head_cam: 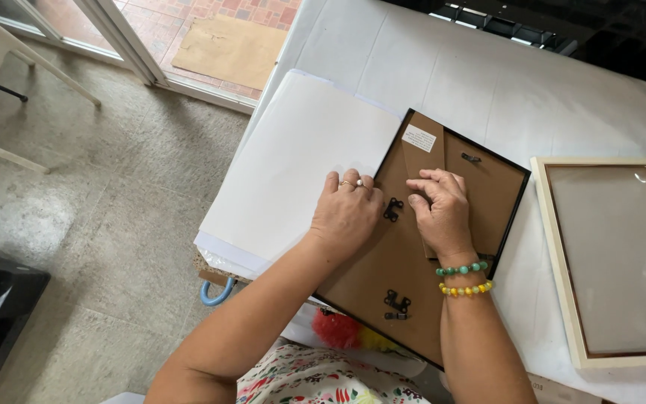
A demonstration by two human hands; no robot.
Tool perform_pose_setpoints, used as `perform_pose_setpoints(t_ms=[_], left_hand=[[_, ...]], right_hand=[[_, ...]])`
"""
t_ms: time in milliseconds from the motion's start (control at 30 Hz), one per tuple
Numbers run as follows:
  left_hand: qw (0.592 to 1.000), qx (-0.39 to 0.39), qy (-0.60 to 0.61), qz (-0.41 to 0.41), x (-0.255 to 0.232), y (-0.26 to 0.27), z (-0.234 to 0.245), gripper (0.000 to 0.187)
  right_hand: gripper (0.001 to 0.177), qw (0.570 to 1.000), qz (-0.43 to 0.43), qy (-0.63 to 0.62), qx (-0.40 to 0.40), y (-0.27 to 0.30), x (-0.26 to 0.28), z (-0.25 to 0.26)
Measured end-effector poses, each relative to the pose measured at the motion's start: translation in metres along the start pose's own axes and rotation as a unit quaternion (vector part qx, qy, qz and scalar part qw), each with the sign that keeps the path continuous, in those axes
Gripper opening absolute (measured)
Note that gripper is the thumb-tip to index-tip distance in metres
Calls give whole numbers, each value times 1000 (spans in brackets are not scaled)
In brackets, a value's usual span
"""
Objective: Opening a picture frame and inspecting paper documents
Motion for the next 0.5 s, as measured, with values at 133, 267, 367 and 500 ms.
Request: perform_pose_setpoints(t_ms=[133, 267, 367, 500], left_hand=[[996, 88, 1, 15, -3, -6, 2, 21], [990, 138, -17, 24, -4, -12, 3, 25], [988, 153, -11, 35, -2, -16, 1, 25], [994, 108, 12, 11, -14, -27, 6, 23]], right_hand=[[26, 1000, -1, 14, -6, -3, 8, 3], [24, 1000, -4, 14, -15, -4, 17, 8], [23, 1000, -8, 8, -21, -5, 16, 8], [25, 999, -37, 5, -8, -5, 13, 6]])
Point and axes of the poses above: each hand's wrist, its own y-axis away from the middle knuckle, its own z-axis out of the back of the hand, x = y × z, the point moved 8 cm from there along -y, towards the middle knuckle, and after that the axes turned 7 degrees about -z, right-handed, at the moved point
